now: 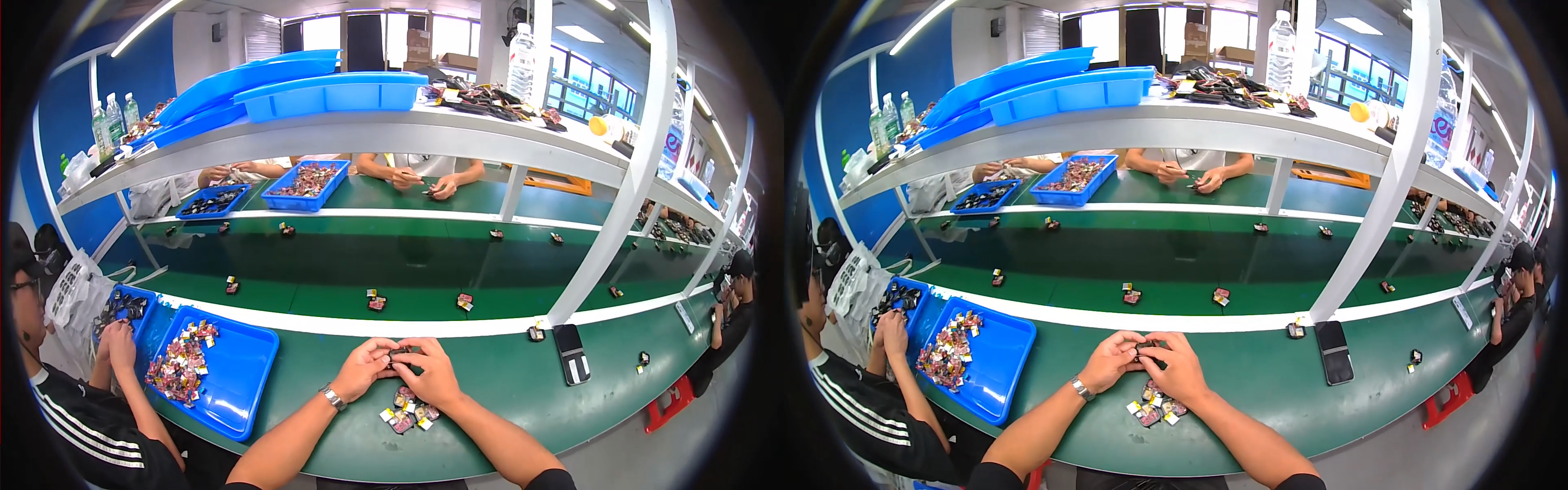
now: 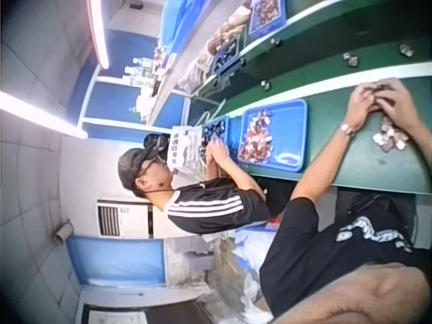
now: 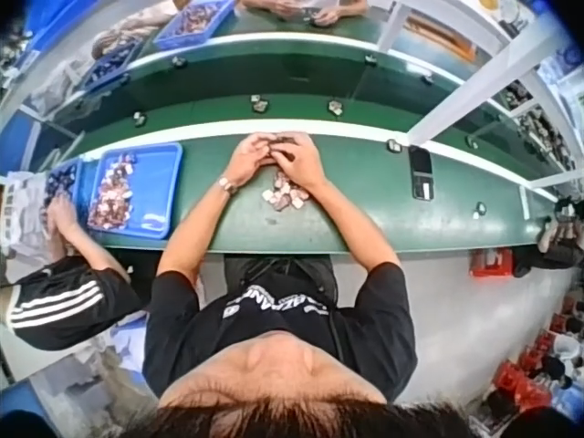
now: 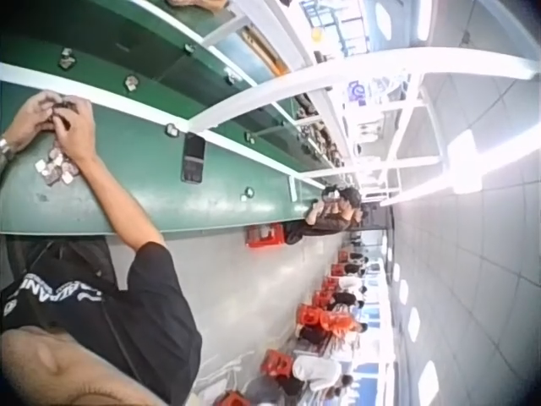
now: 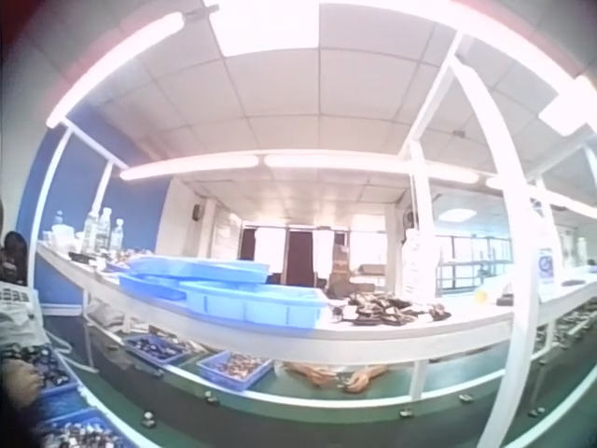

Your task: Manually assemble small electronic or plastic components on a production line workbench.

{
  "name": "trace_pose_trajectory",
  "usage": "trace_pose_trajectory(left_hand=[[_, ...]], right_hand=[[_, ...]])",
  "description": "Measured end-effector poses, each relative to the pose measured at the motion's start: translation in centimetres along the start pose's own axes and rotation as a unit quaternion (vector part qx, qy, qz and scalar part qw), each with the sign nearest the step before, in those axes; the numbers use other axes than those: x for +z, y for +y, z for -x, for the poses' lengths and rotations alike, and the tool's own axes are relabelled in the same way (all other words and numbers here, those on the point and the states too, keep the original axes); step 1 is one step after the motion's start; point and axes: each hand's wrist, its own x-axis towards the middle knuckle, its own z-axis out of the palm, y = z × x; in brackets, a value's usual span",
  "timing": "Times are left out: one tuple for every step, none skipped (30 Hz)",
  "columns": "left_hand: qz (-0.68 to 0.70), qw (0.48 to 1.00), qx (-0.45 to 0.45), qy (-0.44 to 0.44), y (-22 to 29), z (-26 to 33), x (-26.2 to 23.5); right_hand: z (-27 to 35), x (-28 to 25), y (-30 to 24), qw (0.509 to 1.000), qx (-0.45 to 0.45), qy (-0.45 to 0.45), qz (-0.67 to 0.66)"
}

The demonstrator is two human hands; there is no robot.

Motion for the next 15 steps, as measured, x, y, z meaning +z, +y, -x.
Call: trace_pose_trajectory(left_hand=[[0.002,1.0,-0.002,-0.002,0.1,0.0,0.1],[0.004,1.0,-0.003,-0.005,0.1,-0.1,0.1],[0.004,1.0,-0.003,-0.005,0.0,-0.1,0.2],[0.004,1.0,-0.005,-0.006,0.0,-0.2,0.2],[0.005,1.0,-0.007,-0.006,0.1,-0.2,0.2],[0.003,1.0,-0.008,-0.007,0.1,-0.2,0.3],[0.0,1.0,0.0,-0.013,0.2,-0.1,0.4],[-0.003,1.0,0.009,-0.018,0.3,-0.1,0.5],[-0.006,1.0,0.007,-0.019,0.4,0.0,0.5],[-0.003,1.0,0.004,-0.014,0.5,0.0,0.6],[0.001,1.0,0.001,-0.01,0.5,0.0,0.6],[-0.002,1.0,0.0,-0.01,0.4,0.1,0.5],[-0.004,1.0,0.013,-0.005,0.1,0.1,0.3],[-0.007,1.0,0.026,-0.001,0.0,0.1,0.1],[-0.007,1.0,0.023,-0.002,-0.1,0.1,0.2]], right_hand=[[0.0,-0.1,0.0,1.0,0.005,0.0,-0.012],[0.1,-0.1,0.0,1.0,0.01,0.0,-0.025],[0.1,-0.2,0.1,1.0,0.01,0.0,-0.025],[0.2,-0.3,0.3,0.999,0.016,-0.006,-0.029],[0.2,-0.3,0.4,0.999,0.021,-0.013,-0.033],[0.3,-0.2,0.5,0.999,0.022,-0.011,-0.034],[0.3,-0.2,0.7,0.998,0.03,-0.016,-0.046],[0.3,-0.2,0.7,0.997,0.039,-0.02,-0.058],[0.4,-0.1,0.7,0.997,0.04,-0.017,-0.06],[0.4,-0.2,0.5,0.998,0.043,-0.017,-0.052],[0.4,-0.2,0.3,0.998,0.046,-0.016,-0.044],[0.4,-0.1,0.2,0.998,0.047,-0.014,-0.046],[0.4,0.0,0.1,0.997,0.043,-0.014,-0.061],[0.3,0.2,-0.1,0.996,0.039,-0.014,-0.076],[0.3,0.1,-0.3,0.996,0.041,-0.012,-0.076]])
